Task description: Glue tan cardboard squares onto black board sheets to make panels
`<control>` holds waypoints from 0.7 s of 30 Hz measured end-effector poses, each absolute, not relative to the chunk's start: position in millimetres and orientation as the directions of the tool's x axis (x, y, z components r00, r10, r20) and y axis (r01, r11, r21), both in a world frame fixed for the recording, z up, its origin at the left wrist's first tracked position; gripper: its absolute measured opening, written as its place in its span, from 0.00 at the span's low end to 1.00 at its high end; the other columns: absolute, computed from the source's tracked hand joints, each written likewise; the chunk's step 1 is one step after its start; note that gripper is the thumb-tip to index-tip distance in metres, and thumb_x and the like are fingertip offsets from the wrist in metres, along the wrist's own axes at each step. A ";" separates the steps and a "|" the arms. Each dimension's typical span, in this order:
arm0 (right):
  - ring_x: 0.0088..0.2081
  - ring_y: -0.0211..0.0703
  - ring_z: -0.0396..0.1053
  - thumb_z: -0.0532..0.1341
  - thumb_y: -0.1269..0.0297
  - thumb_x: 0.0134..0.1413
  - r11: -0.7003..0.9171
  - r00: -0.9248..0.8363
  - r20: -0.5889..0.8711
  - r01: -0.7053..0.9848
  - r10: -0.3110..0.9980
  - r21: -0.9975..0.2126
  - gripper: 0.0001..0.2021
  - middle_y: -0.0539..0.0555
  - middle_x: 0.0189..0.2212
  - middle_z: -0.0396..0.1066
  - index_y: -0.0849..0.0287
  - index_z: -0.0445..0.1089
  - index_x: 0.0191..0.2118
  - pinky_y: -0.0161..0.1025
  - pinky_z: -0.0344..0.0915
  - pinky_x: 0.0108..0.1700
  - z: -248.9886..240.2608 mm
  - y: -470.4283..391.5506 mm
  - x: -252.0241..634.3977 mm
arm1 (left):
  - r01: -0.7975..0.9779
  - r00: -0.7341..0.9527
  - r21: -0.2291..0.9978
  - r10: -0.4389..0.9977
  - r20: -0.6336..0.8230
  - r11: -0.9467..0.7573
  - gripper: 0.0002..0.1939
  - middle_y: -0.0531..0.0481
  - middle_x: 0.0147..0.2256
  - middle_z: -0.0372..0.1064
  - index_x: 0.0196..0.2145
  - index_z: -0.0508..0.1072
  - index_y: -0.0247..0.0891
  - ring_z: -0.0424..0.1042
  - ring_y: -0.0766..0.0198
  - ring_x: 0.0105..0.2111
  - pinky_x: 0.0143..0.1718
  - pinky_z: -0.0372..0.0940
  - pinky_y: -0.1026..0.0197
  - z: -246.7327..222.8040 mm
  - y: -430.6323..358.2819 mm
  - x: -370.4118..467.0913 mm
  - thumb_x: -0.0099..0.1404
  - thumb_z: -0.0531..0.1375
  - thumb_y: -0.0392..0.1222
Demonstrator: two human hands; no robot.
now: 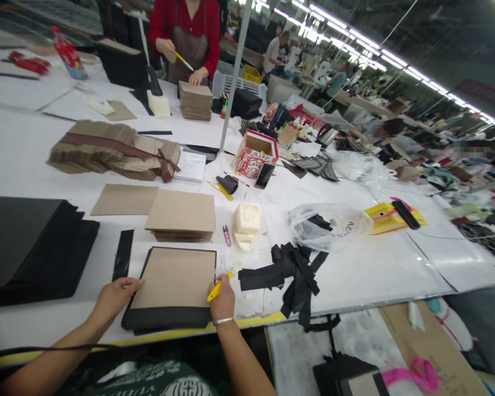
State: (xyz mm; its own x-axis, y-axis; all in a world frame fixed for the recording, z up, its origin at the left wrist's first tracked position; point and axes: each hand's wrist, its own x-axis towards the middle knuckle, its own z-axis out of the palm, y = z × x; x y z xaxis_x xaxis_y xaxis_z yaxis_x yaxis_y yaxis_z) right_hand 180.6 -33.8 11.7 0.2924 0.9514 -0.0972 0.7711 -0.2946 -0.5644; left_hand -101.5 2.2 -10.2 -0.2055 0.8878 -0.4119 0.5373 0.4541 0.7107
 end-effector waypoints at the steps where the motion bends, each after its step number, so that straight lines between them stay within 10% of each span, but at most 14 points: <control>1: 0.24 0.39 0.65 0.51 0.61 0.52 -0.302 0.300 -0.097 0.775 0.949 -0.555 0.09 0.47 0.21 0.65 0.57 0.59 0.39 0.33 0.56 0.27 12.2 -33.9 180.2 | 0.538 -0.207 0.711 0.889 -0.408 0.452 0.20 0.49 0.26 0.72 0.22 0.72 0.38 0.69 0.56 0.29 0.32 0.60 0.60 -10.4 2.5 -101.8 0.50 0.56 0.58; 21: 0.24 0.40 0.64 0.51 0.55 0.49 -0.318 0.267 -0.173 0.815 0.948 -0.484 0.16 0.51 0.24 0.68 0.60 0.61 0.40 0.33 0.54 0.28 7.5 -24.4 178.4 | 0.559 -0.167 0.725 0.911 -0.377 0.403 0.11 0.48 0.23 0.71 0.18 0.73 0.35 0.69 0.60 0.28 0.31 0.59 0.62 -2.9 19.6 -110.6 0.46 0.61 0.47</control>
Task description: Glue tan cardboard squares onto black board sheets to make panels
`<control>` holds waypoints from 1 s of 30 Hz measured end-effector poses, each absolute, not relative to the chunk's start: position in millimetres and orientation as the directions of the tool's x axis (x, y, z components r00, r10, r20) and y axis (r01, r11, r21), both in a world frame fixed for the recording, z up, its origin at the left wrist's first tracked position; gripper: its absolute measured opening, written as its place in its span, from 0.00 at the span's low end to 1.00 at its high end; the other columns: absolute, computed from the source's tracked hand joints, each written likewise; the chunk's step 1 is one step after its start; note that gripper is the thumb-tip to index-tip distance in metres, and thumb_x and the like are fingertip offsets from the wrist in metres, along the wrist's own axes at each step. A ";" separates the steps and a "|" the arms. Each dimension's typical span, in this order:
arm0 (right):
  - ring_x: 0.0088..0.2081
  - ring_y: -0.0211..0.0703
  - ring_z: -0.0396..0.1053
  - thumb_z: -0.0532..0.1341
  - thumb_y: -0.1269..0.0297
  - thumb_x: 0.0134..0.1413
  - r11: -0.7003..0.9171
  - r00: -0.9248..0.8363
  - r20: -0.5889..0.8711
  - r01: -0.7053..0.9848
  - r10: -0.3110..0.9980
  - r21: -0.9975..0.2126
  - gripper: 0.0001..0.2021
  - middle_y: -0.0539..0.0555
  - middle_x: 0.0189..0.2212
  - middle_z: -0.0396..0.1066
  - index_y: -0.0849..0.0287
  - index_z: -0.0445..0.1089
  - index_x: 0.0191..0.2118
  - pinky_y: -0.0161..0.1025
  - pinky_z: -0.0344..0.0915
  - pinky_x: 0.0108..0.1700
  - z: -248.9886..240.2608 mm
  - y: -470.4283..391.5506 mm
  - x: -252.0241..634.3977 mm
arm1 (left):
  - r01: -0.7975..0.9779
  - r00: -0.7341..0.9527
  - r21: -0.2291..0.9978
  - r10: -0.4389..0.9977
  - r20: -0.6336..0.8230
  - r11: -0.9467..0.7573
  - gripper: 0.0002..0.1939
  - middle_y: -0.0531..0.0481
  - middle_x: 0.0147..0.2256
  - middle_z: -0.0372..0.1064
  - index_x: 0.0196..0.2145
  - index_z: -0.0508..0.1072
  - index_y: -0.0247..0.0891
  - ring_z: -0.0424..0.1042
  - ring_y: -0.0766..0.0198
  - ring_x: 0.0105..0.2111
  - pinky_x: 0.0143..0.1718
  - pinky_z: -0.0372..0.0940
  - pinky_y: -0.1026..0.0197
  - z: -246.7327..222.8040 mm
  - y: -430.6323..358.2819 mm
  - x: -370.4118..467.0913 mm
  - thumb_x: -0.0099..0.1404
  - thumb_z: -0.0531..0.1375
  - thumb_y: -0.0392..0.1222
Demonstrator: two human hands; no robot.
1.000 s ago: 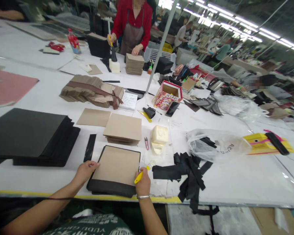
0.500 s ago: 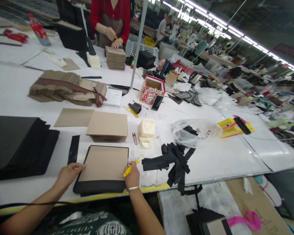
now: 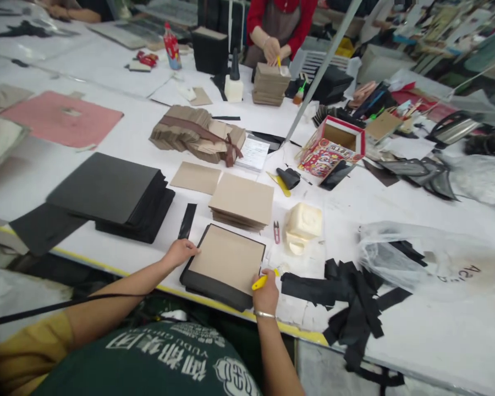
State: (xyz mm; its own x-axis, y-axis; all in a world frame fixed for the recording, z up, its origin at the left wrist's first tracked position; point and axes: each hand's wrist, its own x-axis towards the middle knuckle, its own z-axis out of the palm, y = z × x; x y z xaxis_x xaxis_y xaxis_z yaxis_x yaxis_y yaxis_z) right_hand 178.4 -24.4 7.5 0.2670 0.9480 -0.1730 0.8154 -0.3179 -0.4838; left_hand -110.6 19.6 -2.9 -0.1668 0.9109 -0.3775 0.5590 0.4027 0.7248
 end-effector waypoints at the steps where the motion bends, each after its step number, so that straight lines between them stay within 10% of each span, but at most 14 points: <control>1: 0.24 0.40 0.64 0.51 0.55 0.50 -0.316 0.265 -0.173 0.817 0.949 -0.482 0.16 0.51 0.25 0.68 0.60 0.61 0.40 0.33 0.54 0.28 8.0 -24.6 178.1 | 0.560 -0.162 0.726 0.912 -0.376 0.399 0.11 0.48 0.23 0.71 0.18 0.73 0.35 0.69 0.60 0.28 0.32 0.59 0.62 -3.1 19.4 -110.6 0.46 0.62 0.46; 30: 0.23 0.41 0.65 0.51 0.63 0.51 -0.309 0.291 -0.116 0.810 0.950 -0.498 0.08 0.47 0.19 0.64 0.57 0.59 0.38 0.33 0.54 0.26 4.5 -30.4 181.9 | 0.676 -0.075 0.672 0.935 -0.347 0.304 0.16 0.49 0.26 0.70 0.19 0.71 0.37 0.69 0.59 0.30 0.34 0.60 0.62 -5.8 17.6 -109.6 0.48 0.56 0.53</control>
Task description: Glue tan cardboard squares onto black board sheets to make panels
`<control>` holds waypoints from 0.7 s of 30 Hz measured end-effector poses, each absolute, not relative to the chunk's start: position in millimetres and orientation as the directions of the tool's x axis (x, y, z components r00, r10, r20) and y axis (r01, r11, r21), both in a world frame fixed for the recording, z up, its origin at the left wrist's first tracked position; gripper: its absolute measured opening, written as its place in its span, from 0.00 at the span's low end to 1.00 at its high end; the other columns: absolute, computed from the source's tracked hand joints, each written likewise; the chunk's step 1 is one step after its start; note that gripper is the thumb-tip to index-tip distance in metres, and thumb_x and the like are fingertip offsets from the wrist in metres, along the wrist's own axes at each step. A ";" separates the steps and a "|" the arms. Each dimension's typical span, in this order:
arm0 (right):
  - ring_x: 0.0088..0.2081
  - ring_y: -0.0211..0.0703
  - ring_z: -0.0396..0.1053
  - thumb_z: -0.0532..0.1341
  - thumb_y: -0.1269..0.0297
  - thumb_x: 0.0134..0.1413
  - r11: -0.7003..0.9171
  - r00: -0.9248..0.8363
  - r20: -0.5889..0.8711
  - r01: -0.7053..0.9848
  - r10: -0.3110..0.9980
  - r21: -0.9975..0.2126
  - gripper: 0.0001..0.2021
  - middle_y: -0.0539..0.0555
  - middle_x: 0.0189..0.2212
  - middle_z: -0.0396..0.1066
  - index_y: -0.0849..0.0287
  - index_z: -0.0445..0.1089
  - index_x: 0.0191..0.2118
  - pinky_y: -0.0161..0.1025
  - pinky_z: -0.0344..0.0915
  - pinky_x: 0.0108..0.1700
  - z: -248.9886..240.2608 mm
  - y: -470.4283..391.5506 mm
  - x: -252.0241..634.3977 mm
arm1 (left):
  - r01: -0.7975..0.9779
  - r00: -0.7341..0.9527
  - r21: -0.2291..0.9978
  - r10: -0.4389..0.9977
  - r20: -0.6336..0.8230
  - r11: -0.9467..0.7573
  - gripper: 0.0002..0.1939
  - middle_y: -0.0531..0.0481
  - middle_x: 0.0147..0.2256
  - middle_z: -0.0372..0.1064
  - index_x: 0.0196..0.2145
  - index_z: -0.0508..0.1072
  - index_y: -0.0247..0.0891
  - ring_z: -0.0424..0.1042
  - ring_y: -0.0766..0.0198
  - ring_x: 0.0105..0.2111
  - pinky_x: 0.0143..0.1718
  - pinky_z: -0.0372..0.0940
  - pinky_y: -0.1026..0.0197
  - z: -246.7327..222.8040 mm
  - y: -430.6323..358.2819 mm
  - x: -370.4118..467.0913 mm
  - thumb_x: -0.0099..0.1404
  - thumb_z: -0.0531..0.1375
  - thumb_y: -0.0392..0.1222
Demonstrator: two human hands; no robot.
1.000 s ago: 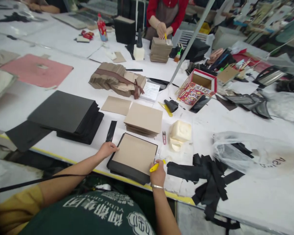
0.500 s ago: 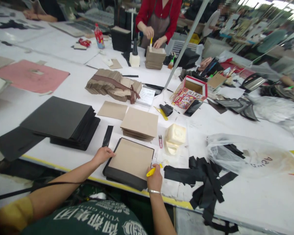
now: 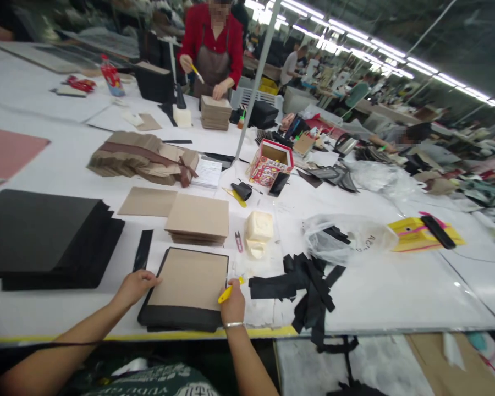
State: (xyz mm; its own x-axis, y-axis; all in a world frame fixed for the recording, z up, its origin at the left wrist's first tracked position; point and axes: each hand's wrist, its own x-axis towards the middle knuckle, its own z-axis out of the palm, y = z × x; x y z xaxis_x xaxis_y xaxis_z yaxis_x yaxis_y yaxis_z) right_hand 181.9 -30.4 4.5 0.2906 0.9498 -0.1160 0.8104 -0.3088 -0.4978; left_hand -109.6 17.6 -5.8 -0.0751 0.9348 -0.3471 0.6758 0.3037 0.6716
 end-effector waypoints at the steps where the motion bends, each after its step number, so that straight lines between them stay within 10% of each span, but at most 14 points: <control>1: 0.23 0.41 0.66 0.51 0.64 0.51 -0.310 0.292 -0.116 0.809 0.949 -0.500 0.08 0.47 0.20 0.64 0.57 0.59 0.38 0.33 0.54 0.26 5.4 -30.5 181.7 | 0.688 -0.078 0.658 0.933 -0.353 0.306 0.16 0.49 0.26 0.70 0.19 0.71 0.38 0.69 0.59 0.31 0.34 0.60 0.62 -7.1 17.4 -109.5 0.48 0.56 0.54; 13: 0.32 0.43 0.66 0.56 0.67 0.48 -0.232 0.261 0.020 0.888 0.965 -0.397 0.14 0.54 0.30 0.67 0.61 0.60 0.43 0.36 0.61 0.33 5.6 -32.1 186.6 | 0.908 0.130 0.406 0.990 -0.049 -0.099 0.17 0.40 0.41 0.65 0.31 0.67 0.35 0.66 0.52 0.43 0.42 0.61 0.54 1.4 23.5 -114.2 0.54 0.55 0.53; 21: 0.53 0.48 0.56 0.52 0.72 0.51 0.247 -0.123 0.317 0.888 0.940 -0.388 0.14 0.61 0.51 0.59 0.61 0.61 0.46 0.48 0.57 0.52 -9.7 -6.2 141.5 | 0.794 0.529 0.200 0.814 0.239 -0.575 0.29 0.40 0.59 0.50 0.57 0.54 0.35 0.45 0.53 0.60 0.58 0.41 0.47 -5.6 28.3 -54.5 0.61 0.49 0.51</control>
